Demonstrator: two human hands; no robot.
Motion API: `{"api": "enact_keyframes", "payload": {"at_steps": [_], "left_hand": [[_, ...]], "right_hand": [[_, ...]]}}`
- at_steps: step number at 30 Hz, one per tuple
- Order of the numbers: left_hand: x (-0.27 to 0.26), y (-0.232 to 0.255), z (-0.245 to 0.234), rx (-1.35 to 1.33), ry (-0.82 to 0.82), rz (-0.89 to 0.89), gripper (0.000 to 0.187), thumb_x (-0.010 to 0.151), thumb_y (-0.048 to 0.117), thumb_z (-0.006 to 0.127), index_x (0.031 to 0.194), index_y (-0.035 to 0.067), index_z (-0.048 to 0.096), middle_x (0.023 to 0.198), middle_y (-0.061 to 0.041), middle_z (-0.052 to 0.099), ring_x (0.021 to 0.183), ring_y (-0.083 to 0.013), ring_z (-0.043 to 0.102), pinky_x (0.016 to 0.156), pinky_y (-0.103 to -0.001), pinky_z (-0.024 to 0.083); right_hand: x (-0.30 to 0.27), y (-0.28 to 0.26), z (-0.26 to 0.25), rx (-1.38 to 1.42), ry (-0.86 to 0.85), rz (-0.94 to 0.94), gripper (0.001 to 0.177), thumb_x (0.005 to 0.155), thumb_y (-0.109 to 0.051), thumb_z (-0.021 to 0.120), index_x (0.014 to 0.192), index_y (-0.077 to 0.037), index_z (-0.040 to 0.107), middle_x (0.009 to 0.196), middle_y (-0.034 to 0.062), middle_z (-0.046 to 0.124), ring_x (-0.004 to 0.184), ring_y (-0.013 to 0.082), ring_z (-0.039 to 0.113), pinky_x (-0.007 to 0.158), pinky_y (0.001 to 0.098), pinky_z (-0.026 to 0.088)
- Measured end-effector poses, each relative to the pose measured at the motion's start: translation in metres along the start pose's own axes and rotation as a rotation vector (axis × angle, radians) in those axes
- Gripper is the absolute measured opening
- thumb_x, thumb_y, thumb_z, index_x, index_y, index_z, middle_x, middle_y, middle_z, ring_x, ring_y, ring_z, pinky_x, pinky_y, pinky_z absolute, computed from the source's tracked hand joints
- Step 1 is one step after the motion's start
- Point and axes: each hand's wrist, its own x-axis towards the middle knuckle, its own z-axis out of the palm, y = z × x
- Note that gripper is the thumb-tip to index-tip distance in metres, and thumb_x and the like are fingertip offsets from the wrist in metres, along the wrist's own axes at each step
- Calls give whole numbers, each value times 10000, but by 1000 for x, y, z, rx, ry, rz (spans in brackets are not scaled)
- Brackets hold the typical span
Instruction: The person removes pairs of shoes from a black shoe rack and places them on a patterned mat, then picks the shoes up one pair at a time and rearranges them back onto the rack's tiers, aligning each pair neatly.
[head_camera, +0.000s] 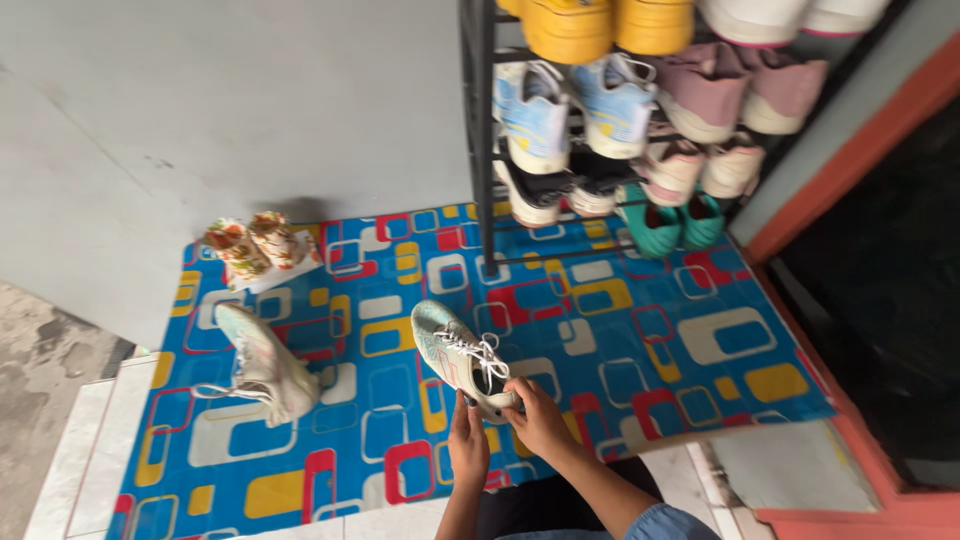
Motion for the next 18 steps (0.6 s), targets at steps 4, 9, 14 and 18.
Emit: {"api": "enact_keyframes", "payload": {"at_steps": [4,9,14,18], "left_hand": [[-20,-13,28,-59,-94,-8,568,1066,259,497,1569,8,409,1290,-207,671,1119,-166,611,939,-316,487],[-34,-21,68,-42,-199,6,571,1067,318,497,1543,15,407,1174,-36,698,980,-90,626,855,-243,502],[-37,-13,103,80,-319,-114,627,1057,402,507,1587,70,463,956,-264,663,846,-191,552,771,-305,483],[-35,2,114,146,-363,-212,678,1026,509,466,1552,81,445,1279,-199,704,1144,-255,644,993,-308,484]], "right_hand": [[-29,15,-27,-16,97,13,371,825,-62,801,1110,-117,571,1082,109,675,963,314,712,741,411,577],[-59,32,-66,-125,221,11,403,791,-80,828,1115,-117,591,1072,133,648,968,346,678,750,428,561],[-75,45,-95,-149,170,280,403,837,-147,813,1178,-154,600,1109,104,660,959,309,690,794,418,548],[-82,56,-107,-98,207,116,433,816,-84,807,1197,-133,608,1175,136,653,1096,335,655,854,419,547]]}}
